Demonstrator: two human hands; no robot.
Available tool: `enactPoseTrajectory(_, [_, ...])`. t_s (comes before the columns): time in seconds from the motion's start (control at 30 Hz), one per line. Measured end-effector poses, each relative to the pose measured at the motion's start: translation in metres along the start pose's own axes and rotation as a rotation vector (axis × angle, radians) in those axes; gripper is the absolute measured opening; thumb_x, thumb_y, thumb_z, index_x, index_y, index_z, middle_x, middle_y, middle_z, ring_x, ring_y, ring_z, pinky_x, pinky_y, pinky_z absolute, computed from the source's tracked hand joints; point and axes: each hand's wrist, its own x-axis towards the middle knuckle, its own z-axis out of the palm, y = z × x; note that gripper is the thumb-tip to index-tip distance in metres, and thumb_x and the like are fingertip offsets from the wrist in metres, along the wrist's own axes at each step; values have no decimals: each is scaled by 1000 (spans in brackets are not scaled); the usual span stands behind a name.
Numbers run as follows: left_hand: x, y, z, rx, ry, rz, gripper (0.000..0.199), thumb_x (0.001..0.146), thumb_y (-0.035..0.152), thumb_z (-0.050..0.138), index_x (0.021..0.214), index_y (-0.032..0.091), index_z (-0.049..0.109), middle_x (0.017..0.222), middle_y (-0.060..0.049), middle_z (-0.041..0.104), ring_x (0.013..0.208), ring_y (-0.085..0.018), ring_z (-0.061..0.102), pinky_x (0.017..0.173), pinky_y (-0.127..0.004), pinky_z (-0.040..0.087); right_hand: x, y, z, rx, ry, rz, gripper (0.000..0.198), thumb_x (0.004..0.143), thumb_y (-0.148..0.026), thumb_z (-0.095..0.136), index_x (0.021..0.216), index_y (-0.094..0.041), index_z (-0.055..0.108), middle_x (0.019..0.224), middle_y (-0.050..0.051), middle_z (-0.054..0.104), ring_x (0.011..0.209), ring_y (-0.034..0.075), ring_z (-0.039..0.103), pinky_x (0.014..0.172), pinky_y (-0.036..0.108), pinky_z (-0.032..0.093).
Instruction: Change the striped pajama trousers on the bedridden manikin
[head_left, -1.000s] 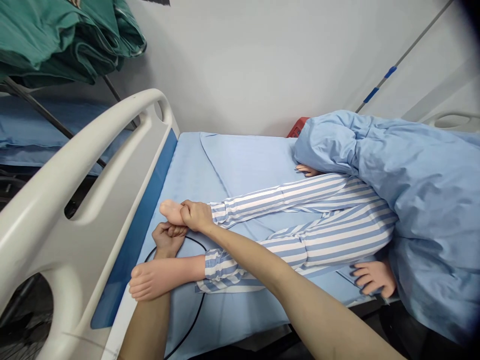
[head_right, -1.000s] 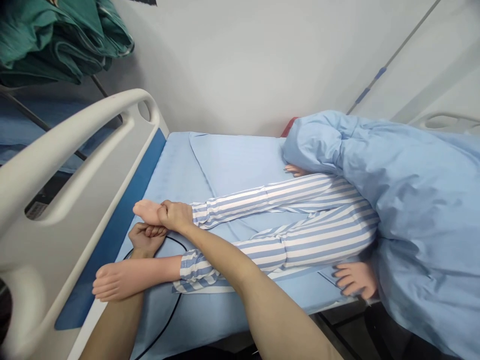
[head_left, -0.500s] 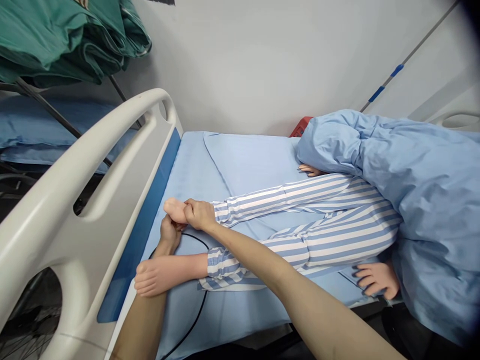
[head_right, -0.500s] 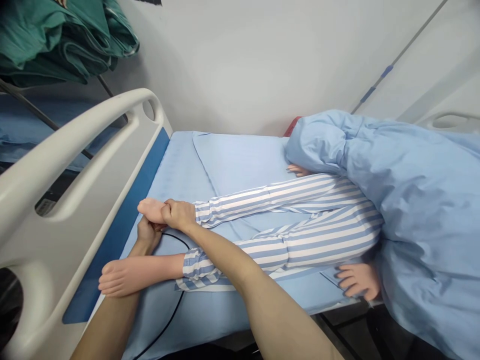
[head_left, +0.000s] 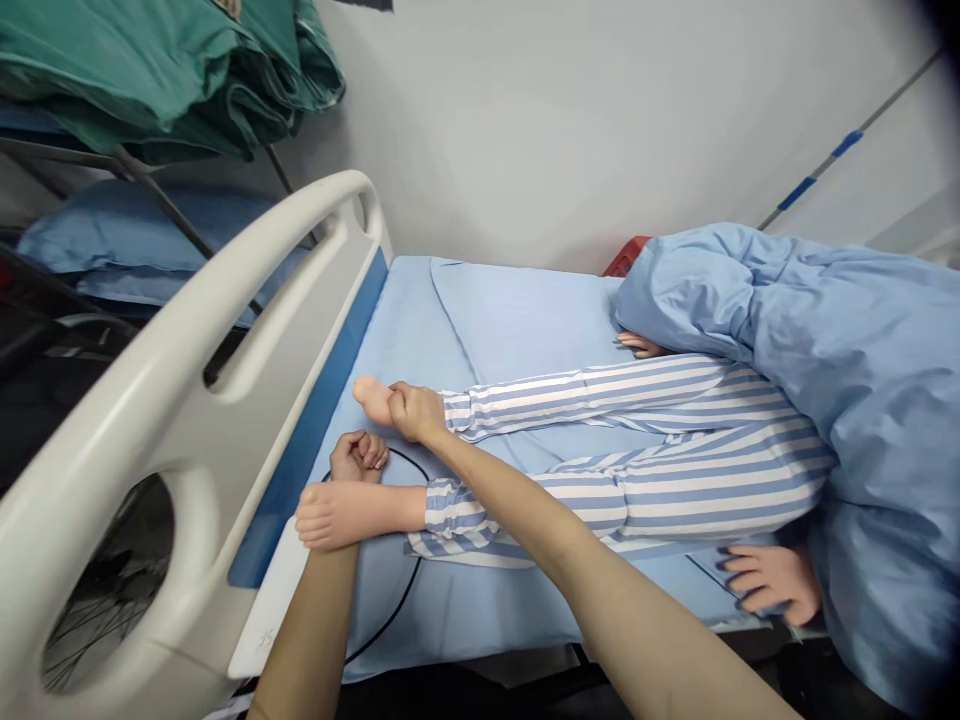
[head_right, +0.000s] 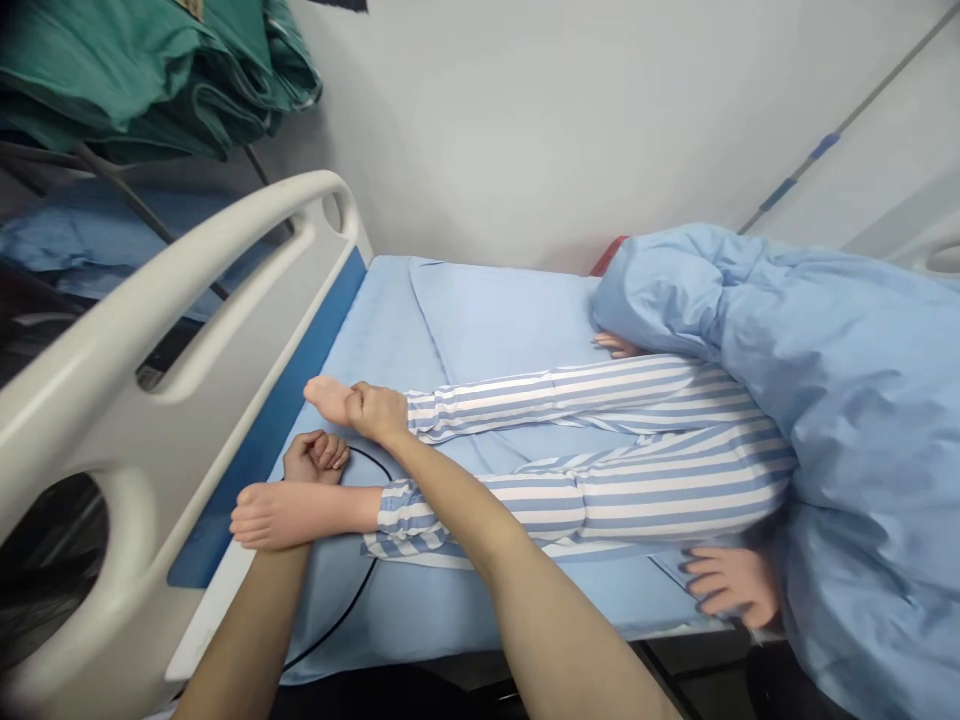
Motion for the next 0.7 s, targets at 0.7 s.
enactPoseTrajectory(0.7, [-83, -16, -60, -175, 140, 232, 2, 78, 21, 50, 77, 20, 51, 69, 0, 52, 63, -12, 54, 57, -20, 45, -111, -23, -8, 118, 115, -288, 33, 101, -34, 37, 114, -15, 61, 116, 11, 68, 109, 20, 61, 93, 30, 47])
